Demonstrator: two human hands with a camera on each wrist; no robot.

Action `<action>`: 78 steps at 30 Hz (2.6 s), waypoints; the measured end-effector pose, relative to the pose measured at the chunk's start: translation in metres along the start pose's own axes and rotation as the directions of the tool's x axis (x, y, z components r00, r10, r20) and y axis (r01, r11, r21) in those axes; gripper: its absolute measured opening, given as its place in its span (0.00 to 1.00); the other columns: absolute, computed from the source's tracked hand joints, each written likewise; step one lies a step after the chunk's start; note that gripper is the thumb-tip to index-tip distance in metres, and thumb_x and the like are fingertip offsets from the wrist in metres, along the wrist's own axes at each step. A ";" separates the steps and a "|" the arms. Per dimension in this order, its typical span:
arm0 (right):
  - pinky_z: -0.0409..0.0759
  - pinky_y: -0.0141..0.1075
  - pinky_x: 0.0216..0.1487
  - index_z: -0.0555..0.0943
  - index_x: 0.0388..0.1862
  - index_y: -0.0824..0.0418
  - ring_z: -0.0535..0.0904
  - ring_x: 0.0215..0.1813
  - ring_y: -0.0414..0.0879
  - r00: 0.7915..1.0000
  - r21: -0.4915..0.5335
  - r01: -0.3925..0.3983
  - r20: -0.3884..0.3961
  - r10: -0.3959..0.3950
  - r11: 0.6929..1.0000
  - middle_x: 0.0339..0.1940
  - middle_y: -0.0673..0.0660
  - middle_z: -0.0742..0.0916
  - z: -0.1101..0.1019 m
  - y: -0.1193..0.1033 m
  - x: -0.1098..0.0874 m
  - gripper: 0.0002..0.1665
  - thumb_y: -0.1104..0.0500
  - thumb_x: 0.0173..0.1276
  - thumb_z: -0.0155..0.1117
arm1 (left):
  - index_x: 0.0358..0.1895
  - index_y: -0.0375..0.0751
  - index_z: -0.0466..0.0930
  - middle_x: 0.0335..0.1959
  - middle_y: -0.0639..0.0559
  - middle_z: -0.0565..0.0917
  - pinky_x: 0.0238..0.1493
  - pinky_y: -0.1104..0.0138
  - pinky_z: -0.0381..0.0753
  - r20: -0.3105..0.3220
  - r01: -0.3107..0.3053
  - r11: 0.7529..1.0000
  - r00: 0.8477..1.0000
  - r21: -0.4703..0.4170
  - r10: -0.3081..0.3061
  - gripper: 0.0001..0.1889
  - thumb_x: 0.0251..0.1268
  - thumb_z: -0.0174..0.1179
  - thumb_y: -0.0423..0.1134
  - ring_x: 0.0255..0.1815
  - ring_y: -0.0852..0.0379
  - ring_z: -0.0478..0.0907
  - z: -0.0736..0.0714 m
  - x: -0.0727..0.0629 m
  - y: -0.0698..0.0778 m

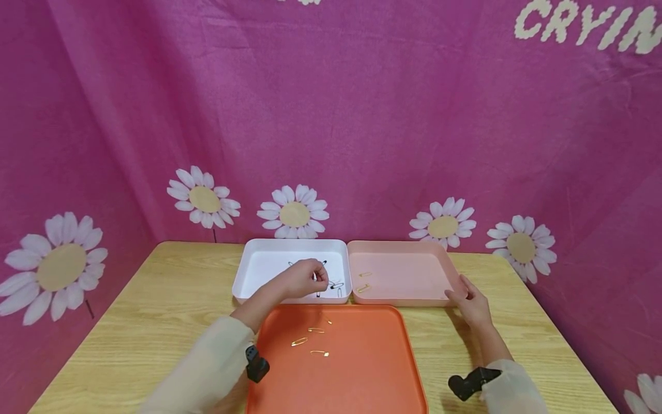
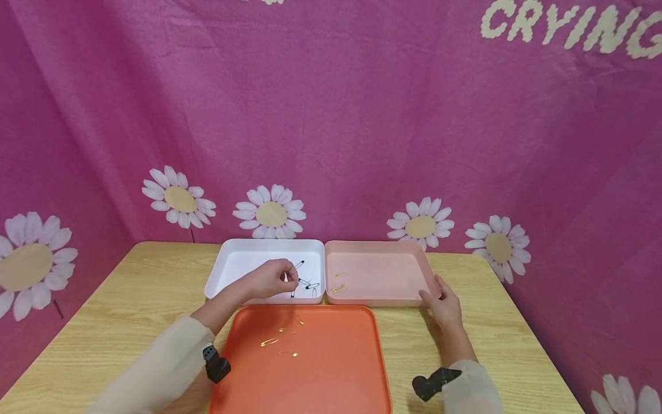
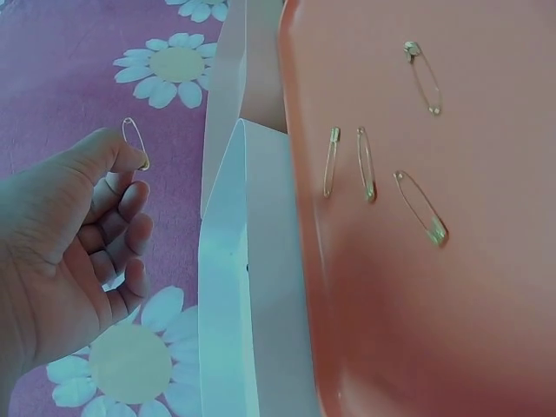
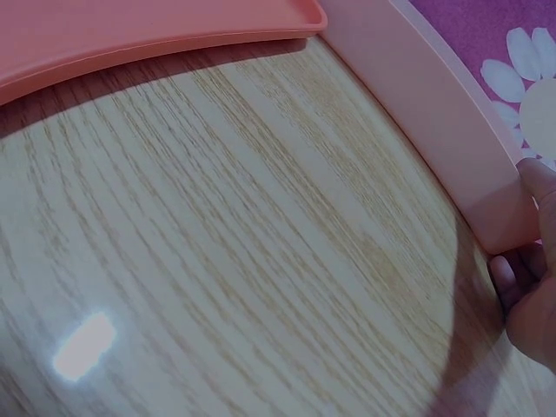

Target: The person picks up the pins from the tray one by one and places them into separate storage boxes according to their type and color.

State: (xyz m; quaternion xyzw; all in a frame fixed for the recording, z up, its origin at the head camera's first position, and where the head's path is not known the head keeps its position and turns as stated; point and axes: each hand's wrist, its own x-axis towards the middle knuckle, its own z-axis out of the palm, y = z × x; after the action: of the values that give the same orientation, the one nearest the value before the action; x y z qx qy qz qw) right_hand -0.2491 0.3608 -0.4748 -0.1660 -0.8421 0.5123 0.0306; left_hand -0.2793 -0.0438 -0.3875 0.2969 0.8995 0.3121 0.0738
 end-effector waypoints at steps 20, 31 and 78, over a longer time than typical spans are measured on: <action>0.51 0.49 0.73 0.46 0.75 0.56 0.50 0.74 0.62 1.000 0.012 -0.025 0.000 0.025 1.000 0.74 0.70 0.53 0.000 0.000 0.001 0.46 0.50 0.66 0.58 | 0.28 0.39 0.80 0.24 0.54 0.77 0.36 0.72 0.70 -0.070 -0.024 1.000 0.997 -0.021 0.022 0.04 0.53 0.55 0.32 0.29 0.62 0.69 0.008 0.043 0.014; 0.51 0.49 0.73 0.46 0.76 0.56 0.49 0.75 0.62 0.999 0.013 -0.040 0.002 0.040 0.999 0.75 0.69 0.52 0.001 -0.003 -0.002 0.45 0.50 0.67 0.57 | 0.32 0.40 0.79 0.29 0.52 0.78 0.34 0.72 0.70 -0.124 -0.004 0.998 0.992 -0.062 -0.004 0.05 0.57 0.55 0.34 0.28 0.62 0.68 0.014 0.060 0.028; 0.50 0.49 0.73 0.45 0.76 0.56 0.48 0.75 0.62 0.999 0.032 -0.036 0.011 0.036 0.999 0.75 0.68 0.51 0.001 -0.004 -0.003 0.45 0.51 0.68 0.56 | 0.43 0.43 0.76 0.35 0.48 0.78 0.33 0.69 0.70 -0.201 0.163 0.947 0.954 -0.277 -0.223 0.10 0.64 0.57 0.44 0.33 0.57 0.71 0.047 0.074 0.028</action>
State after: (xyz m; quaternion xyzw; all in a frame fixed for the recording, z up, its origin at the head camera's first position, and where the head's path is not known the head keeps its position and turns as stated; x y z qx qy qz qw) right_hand -0.2474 0.3576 -0.4713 -0.1778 -0.8307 0.5272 0.0195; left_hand -0.3109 0.0409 -0.4042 0.1566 0.8786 0.4497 0.0376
